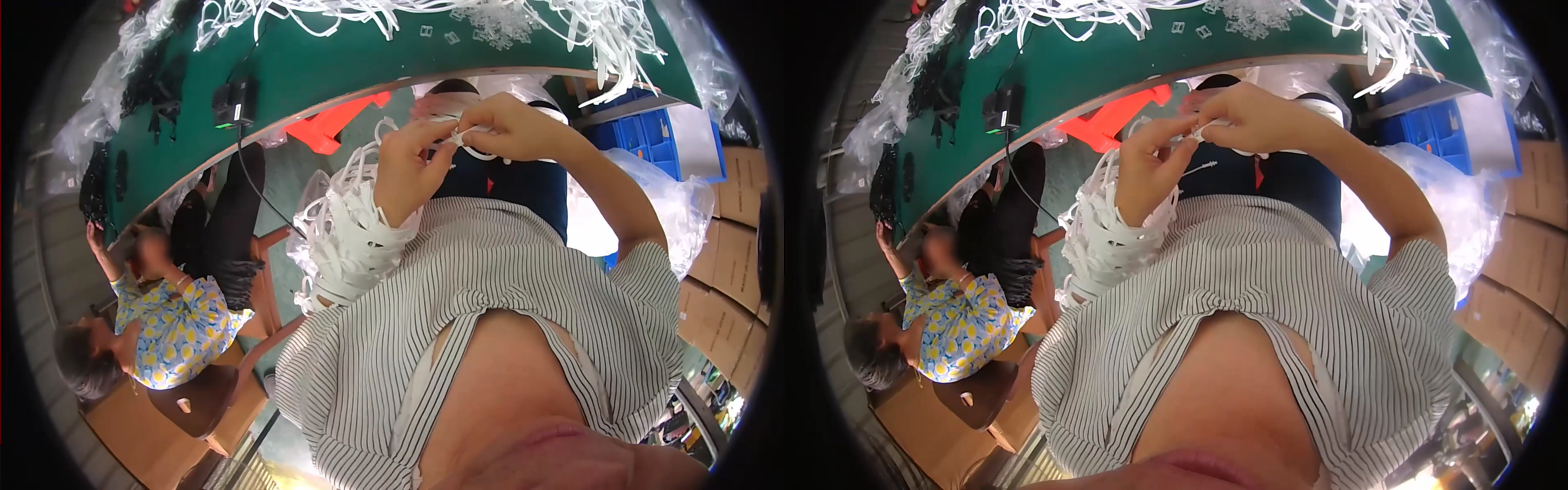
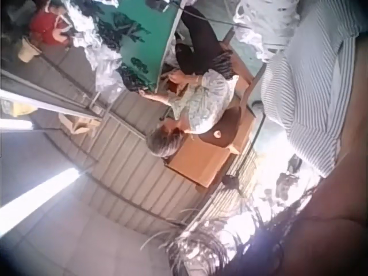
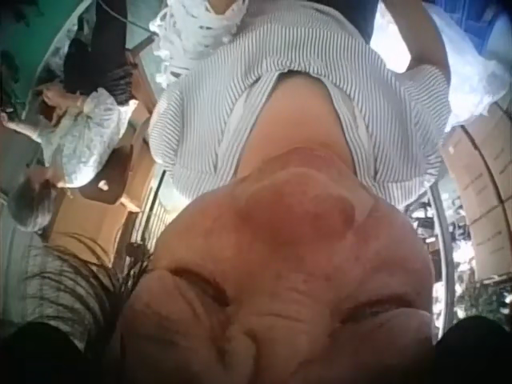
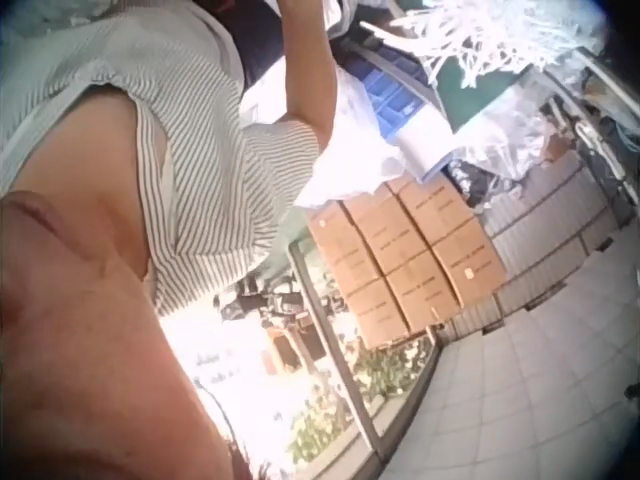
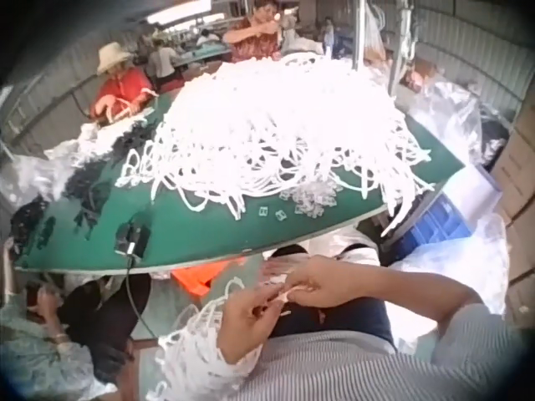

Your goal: Inspecting and assembling white plastic or elastic straps on a factory production line.

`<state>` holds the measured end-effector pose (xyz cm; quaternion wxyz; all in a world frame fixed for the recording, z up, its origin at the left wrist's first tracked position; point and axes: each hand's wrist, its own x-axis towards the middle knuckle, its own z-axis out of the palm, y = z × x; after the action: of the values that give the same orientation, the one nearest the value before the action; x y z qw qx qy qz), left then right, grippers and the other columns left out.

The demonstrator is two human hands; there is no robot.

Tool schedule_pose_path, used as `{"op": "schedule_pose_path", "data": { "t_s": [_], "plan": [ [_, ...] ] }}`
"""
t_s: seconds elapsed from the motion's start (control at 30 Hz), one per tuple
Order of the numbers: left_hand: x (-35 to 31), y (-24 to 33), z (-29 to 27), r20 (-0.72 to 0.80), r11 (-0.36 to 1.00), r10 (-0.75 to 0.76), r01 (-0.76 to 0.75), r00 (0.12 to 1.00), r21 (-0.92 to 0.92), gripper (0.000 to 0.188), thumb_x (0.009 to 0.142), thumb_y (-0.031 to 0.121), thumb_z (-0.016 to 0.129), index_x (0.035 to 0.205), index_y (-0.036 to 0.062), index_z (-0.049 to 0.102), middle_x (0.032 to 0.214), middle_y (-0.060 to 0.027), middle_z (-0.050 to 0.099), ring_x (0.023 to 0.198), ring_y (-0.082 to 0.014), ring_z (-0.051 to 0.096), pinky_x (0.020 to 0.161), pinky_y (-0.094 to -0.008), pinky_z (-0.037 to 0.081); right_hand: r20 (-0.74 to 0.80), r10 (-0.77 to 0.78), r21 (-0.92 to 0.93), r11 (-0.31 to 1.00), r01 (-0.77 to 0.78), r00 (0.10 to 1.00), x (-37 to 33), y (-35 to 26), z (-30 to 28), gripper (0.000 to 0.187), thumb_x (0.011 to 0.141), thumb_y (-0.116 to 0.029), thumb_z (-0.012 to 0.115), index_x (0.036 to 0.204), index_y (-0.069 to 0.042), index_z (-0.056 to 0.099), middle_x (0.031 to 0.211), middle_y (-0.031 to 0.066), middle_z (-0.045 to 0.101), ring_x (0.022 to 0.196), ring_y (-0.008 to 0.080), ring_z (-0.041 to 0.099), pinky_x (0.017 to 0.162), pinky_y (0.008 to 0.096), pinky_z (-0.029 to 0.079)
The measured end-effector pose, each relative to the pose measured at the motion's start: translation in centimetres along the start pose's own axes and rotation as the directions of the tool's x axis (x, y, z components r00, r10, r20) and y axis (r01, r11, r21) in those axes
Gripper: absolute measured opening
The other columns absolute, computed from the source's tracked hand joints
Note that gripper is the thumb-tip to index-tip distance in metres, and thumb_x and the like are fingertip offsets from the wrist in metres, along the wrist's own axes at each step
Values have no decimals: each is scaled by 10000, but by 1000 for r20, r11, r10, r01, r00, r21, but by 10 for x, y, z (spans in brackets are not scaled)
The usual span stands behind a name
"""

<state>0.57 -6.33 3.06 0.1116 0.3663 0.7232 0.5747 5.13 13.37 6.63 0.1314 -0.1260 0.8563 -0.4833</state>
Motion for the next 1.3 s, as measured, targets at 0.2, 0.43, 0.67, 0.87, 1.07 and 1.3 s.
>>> {"op": "schedule_pose_path", "data": {
  "t_s": [0.2,0.43,0.67,0.87,1.07,1.3],
  "plan": [
    [2,-11,3,-51,971,-156,144,986,-190,196,778,23,626,967,-6,668,771,-98,663,626,-111,590,567,-257,457,-220,-237,-298,940,166,946,4,9,13,117,808,-118,585,824,-3,582,669,119,544,585,249,531,527,340,399],
    [5,-29,3,64,884,-269,273,961,-379,199,831,41,590,1013,-15,647,787,-45,651,710,-68,584,613,-219,464,-379,-387,-496,852,168,840,6,16,31,83,792,-114,601,805,-33,588,737,105,597,671,294,583,588,378,453],
    [0,-19,-1,124,888,-275,301,953,-348,136,838,88,615,905,-31,619,784,-48,652,702,-73,583,606,-215,459,-355,-404,-445,866,228,843,-2,7,33,72,779,-67,608,835,-29,583,746,106,599,641,296,576,564,370,440],
    [-5,-4,-4,83,906,-274,286,958,-312,146,830,83,617,925,-28,622,737,-63,653,647,-73,578,556,-215,435,-369,-267,-220,956,195,890,-7,4,30,94,817,-76,573,882,-10,585,728,102,575,597,234,544,554,320,424],
    [-9,-5,-7,-37,962,141,-128,989,243,136,820,80,633,934,6,634,781,-97,651,624,-175,594,571,-280,427,-181,-82,-72,995,70,980,-6,-3,17,144,848,-118,562,886,21,561,660,69,532,583,158,503,540,276,395],
    [-9,-7,-3,-87,909,255,-208,963,360,58,810,68,628,841,27,600,751,-101,613,615,-256,585,562,-309,422,-32,162,367,920,-139,986,-3,6,26,159,867,-165,546,800,-24,570,617,-32,480,547,46,416,486,217,340]
  ]
}}
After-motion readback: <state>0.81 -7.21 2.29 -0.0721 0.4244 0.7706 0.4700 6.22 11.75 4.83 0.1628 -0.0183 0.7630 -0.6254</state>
